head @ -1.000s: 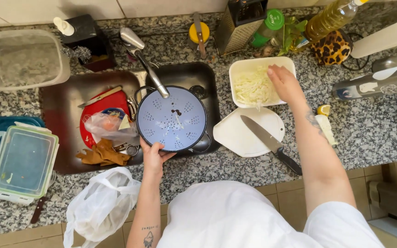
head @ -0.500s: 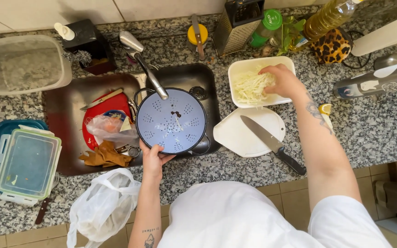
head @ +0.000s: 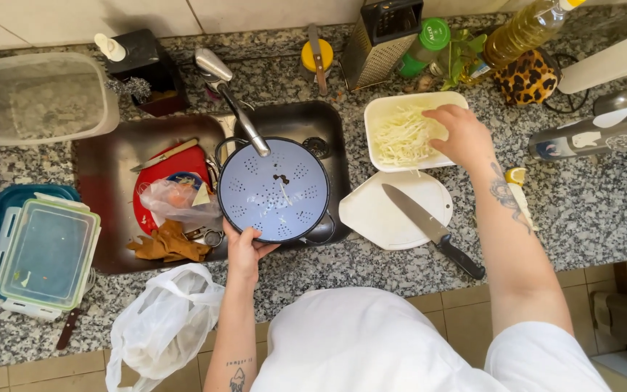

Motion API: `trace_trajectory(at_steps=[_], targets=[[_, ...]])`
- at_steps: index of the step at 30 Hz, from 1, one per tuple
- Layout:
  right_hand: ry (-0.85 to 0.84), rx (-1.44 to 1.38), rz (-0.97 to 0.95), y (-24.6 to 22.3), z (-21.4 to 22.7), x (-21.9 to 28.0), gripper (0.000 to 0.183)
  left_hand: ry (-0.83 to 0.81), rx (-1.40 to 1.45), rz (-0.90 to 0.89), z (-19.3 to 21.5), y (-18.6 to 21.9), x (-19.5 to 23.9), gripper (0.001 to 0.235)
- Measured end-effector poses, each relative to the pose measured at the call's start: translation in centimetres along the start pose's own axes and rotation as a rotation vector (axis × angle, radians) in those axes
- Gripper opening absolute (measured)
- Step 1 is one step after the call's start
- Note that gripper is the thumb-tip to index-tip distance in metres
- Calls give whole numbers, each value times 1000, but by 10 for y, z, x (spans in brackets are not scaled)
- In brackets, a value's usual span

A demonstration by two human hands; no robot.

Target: The person chops cabbage on a cutting board using a knife, then rinses the shredded cabbage in a colander under running water. They transfer the washed cabbage into a white container, discard the remaining cabbage core into a plastic bag, and clean the sink area with a cloth.

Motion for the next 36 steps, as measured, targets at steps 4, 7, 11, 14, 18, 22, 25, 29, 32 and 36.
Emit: trace_trajectory(at_steps=[4, 7, 11, 14, 18, 22, 25, 29, 32, 36], targets=[[60, 172, -1, 13, -22, -13, 55, 14, -12, 3, -17, 12, 3, 84], [145, 162, 69, -40, -26, 6, 50, 98, -54, 19, -16, 18, 13, 84], [-165, -302, 284, -141, -48, 43, 34, 8, -15, -17, -11, -2, 1, 86], [-249, -278, 479, -188, -102, 48, 39, -20, -29, -14, -15, 0, 3, 86], [-320, -158, 436, -225, -113, 79, 58, -11, -58, -34, -16, 0, 4, 85], [-595, -292, 400, -237, -118, 105, 57, -28, -67, -22, -19, 2, 11, 86], [-789, -353, 408, -236, -102, 113, 52, 27, -42, -1, -15, -10, 1, 85], [-751, -453, 488, -220, -88, 122, 39, 86, -73, 12, -27, 5, 9, 84], [-503, -574, 580, -191, -115, 103, 22, 91, -64, 23, -44, 20, 4, 85], [-136, -703, 417, -146, -89, 79, 14, 79, -46, 26, -41, -2, -17, 84]])
Point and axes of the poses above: each hand's wrist, its own x-axis away from the middle knuckle, its own z-axis out of the back of the hand, y = z × x, the point moved 2 cm from there along -x, towards the middle knuckle, and after that the axes turned 13 degrees about -z, right-handed, at the moved point
